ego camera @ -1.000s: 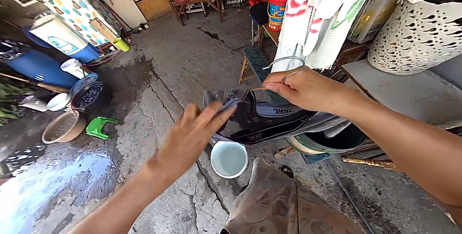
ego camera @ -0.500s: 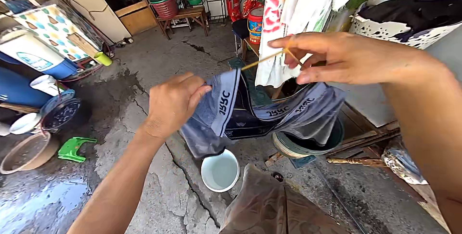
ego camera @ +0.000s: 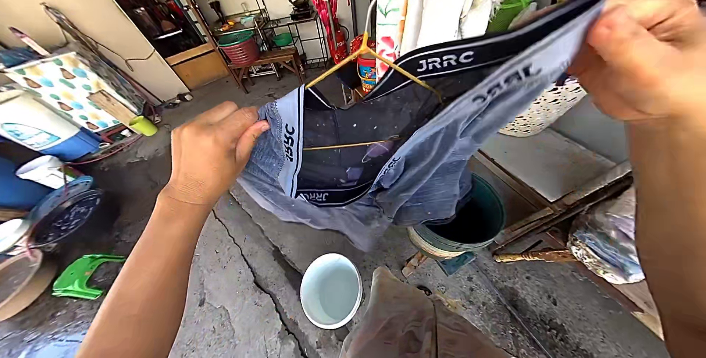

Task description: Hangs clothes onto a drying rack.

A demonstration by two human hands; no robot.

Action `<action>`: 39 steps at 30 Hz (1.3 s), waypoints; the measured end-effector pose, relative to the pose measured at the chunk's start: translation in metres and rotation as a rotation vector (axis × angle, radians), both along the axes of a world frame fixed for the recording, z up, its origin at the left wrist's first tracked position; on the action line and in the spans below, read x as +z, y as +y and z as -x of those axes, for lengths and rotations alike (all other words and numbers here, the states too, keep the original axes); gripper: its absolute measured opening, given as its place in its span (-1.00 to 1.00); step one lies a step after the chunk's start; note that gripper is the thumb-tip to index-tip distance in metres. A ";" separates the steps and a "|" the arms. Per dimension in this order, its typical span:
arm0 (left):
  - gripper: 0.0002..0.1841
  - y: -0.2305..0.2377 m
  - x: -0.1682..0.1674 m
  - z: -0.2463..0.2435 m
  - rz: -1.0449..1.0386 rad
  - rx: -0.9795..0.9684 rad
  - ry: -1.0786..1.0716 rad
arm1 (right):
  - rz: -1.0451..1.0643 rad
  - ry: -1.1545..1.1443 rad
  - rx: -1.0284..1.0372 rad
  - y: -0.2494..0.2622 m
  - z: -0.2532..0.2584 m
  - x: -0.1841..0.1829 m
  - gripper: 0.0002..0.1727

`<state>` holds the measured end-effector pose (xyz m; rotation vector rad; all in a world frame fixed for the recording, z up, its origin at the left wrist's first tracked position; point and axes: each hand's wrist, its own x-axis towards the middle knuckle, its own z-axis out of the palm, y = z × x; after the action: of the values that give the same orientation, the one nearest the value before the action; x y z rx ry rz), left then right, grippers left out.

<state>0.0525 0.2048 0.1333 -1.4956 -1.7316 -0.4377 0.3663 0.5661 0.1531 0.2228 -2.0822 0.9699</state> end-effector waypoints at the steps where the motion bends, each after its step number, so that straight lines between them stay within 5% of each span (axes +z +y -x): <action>1: -0.58 0.003 0.003 0.000 -0.036 0.005 -0.016 | -0.083 -0.049 0.041 0.008 -0.007 0.004 -0.48; 3: -0.57 0.013 0.012 -0.003 -0.104 -0.003 -0.038 | -0.250 -0.144 -0.090 0.014 -0.014 0.007 -0.19; 5: -0.57 0.024 0.021 -0.007 -0.148 -0.041 -0.030 | -0.429 -0.173 -0.231 0.011 -0.015 0.009 -0.31; 9: -0.57 0.048 0.030 -0.015 -0.146 -0.132 -0.012 | -0.427 -0.042 -0.260 0.007 -0.025 0.011 -0.71; 16: -0.55 0.087 0.027 -0.034 -0.141 -0.326 -0.076 | -0.481 0.004 -0.318 -0.010 -0.090 0.002 -0.64; 23: -0.46 0.170 -0.012 -0.045 -0.115 -0.651 -0.132 | -0.214 0.001 -0.400 -0.083 -0.181 -0.043 -0.58; 31: -0.30 0.272 -0.056 -0.141 -0.040 -0.867 -0.411 | 0.013 0.030 -0.863 -0.168 -0.246 -0.051 -0.66; 34: -0.20 0.289 -0.074 -0.160 0.025 -0.937 -0.568 | 0.080 0.024 -0.989 -0.183 -0.260 -0.043 -0.70; 39: -0.32 0.284 -0.101 -0.179 0.120 -1.030 -0.605 | 0.122 0.019 -1.191 -0.194 -0.262 -0.029 -0.74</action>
<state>0.2315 0.4889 0.0327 -2.4618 -1.2450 -1.4413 0.6279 0.3720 0.1239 -0.9633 -1.6607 0.3223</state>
